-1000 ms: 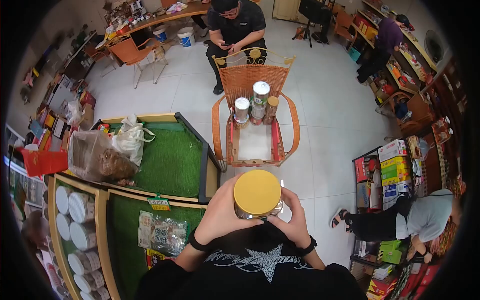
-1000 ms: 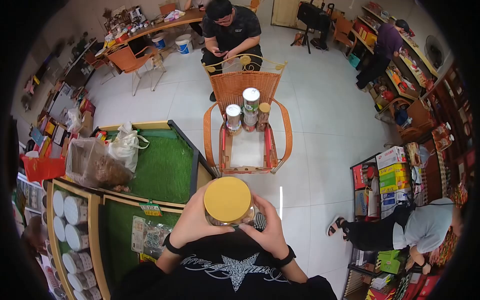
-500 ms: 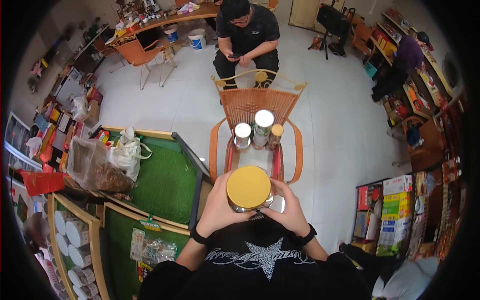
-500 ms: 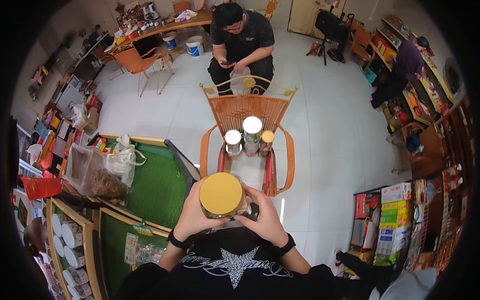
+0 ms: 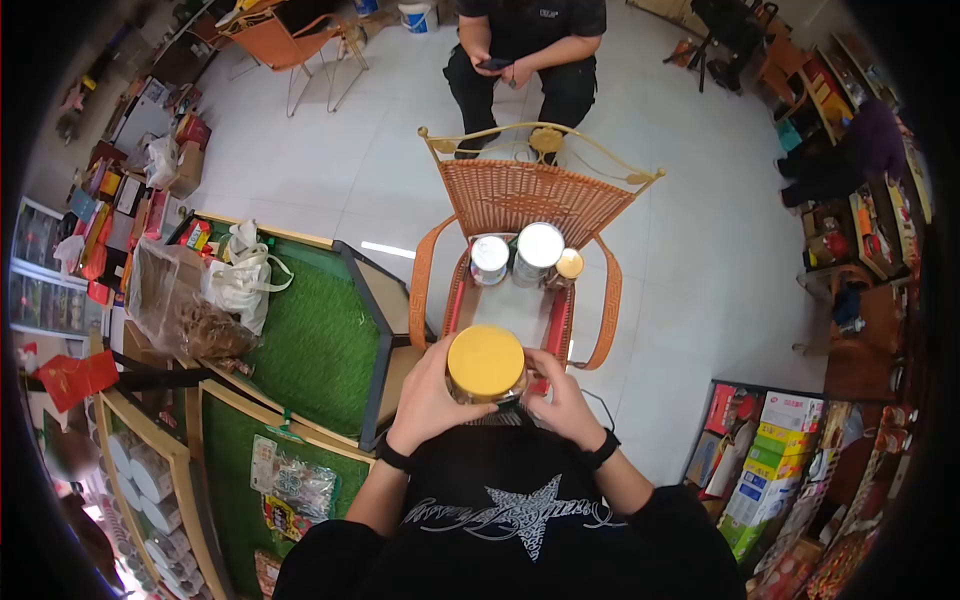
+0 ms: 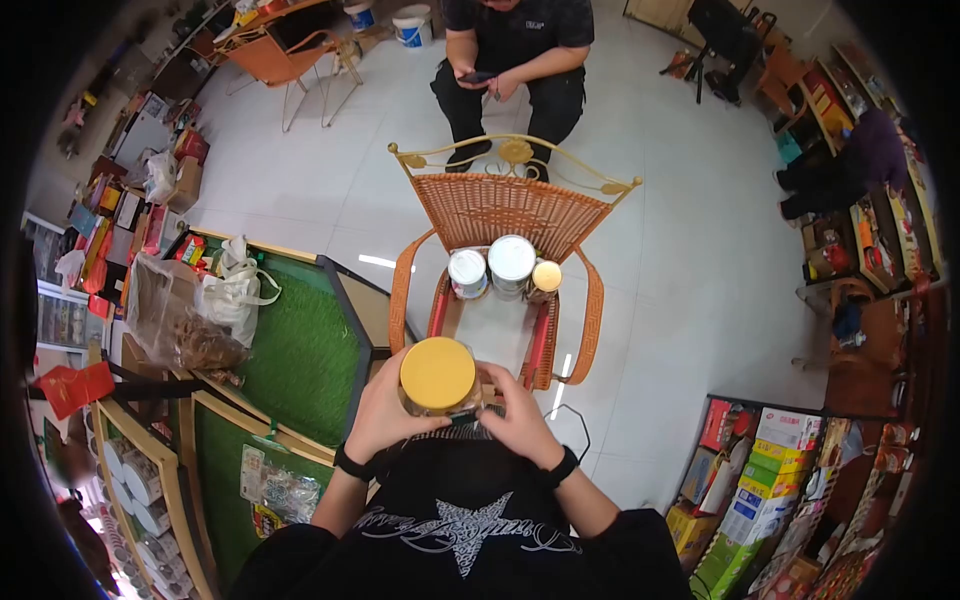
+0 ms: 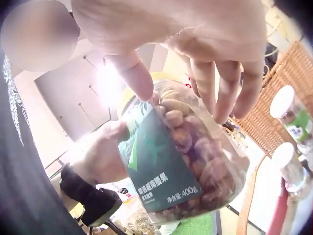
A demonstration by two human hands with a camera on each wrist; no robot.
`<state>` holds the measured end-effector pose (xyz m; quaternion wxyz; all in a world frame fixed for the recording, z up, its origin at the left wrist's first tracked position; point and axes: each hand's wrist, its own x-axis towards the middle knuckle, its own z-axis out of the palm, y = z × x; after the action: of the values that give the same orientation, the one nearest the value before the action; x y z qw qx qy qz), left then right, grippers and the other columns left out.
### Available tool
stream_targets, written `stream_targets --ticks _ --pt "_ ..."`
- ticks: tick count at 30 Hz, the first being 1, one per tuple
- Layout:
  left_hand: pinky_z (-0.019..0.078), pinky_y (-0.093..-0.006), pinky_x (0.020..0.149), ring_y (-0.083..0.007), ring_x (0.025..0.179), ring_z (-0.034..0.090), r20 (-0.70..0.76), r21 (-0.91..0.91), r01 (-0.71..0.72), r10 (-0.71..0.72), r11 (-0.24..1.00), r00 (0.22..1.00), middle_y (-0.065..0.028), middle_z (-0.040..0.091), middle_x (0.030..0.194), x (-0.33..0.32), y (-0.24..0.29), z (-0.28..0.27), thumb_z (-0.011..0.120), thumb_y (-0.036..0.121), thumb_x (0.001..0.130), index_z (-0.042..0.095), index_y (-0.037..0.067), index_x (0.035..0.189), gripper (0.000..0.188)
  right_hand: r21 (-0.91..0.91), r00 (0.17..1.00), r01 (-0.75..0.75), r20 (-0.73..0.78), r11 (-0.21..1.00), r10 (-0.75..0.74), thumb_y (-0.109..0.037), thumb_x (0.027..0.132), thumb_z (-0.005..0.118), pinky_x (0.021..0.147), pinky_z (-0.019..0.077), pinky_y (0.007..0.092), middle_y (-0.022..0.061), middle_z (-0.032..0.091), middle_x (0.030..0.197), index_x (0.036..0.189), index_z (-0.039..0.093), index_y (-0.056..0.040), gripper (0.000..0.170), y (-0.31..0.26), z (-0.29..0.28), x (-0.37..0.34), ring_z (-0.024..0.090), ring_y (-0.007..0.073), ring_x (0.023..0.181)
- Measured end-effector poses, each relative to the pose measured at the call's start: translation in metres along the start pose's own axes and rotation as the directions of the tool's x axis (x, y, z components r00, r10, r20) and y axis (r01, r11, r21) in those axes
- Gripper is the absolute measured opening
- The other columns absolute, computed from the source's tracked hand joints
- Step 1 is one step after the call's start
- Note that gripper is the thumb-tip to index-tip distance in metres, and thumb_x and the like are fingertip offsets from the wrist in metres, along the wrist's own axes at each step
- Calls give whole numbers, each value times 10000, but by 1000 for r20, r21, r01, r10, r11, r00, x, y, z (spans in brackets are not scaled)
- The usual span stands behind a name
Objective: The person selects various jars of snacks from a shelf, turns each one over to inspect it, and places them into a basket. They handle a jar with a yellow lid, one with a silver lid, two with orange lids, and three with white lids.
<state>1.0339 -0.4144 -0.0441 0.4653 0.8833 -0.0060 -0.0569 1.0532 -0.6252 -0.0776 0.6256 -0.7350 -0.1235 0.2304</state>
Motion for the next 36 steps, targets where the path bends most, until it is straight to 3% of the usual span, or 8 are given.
stream_targets --ticks 9,11,14,19,25,29,33,36 --pt "430 -380 891 -326 1068 512 28 74 85 -87 994 996 -176 529 1128 95 -133 26 810 244 495 395 33 1241 880 11 928 -313 -208 950 308 -170 767 584 916 392 363 155 516 1191 1174 459 -18 452 79 1 120 505 269 1109" --pt "421 -377 897 -321 1076 499 59 72 102 -106 992 993 -162 520 1124 113 -164 34 808 204 494 387 28 1227 863 -274 951 -283 -204 919 232 -183 758 590 934 377 370 183 500 1192 1161 451 25 474 90 7 145 473 328 1121" --pt "374 -388 949 -347 1125 442 111 64 26 -33 998 993 -193 474 1164 135 -211 52 775 158 506 366 15 1232 845 -375 951 -284 -225 882 211 -165 745 582 994 324 384 267 407 1261 1201 410 40 528 119 19 183 377 397 1194" --pt "351 -398 970 -372 1137 418 197 14 14 -16 1000 980 -203 442 1208 164 -234 59 778 144 496 345 1 1252 883 -686 954 -230 -298 690 22 -119 712 605 1041 261 409 332 228 1350 1307 294 29 688 151 34 246 292 454 1231" --pt "351 -398 971 -358 1155 404 310 71 41 -61 997 949 -179 401 1255 166 -254 54 769 182 529 335 43 1279 878 -698 862 -507 -423 506 280 -207 659 711 1009 283 476 292 183 1390 1370 240 -80 862 165 42 279 240 423 1273" --pt "352 -401 973 -356 1157 405 358 71 51 -74 996 931 -174 385 1277 164 -255 48 781 232 540 321 46 1291 900 -743 862 -507 -449 436 236 -223 624 720 992 281 474 280 276 1324 1347 269 -82 864 172 49 285 301 420 1215" --pt "323 -401 1001 -354 1194 376 360 72 99 -118 992 925 -183 400 1274 161 -256 50 789 180 496 341 46 1278 911 -700 861 -508 -434 501 266 -187 588 720 989 281 461 263 333 1262 1307 315 -70 833 163 45 285 332 418 1167" --pt "340 -395 986 -355 1181 386 390 75 65 -89 995 917 -176 377 1293 166 -259 51 788 231 519 327 59 1291 915 -664 886 -416 -450 621 113 -121 585 698 974 288 451 272 328 1253 1265 368 -61 758 132 46 265 347 439 1124"
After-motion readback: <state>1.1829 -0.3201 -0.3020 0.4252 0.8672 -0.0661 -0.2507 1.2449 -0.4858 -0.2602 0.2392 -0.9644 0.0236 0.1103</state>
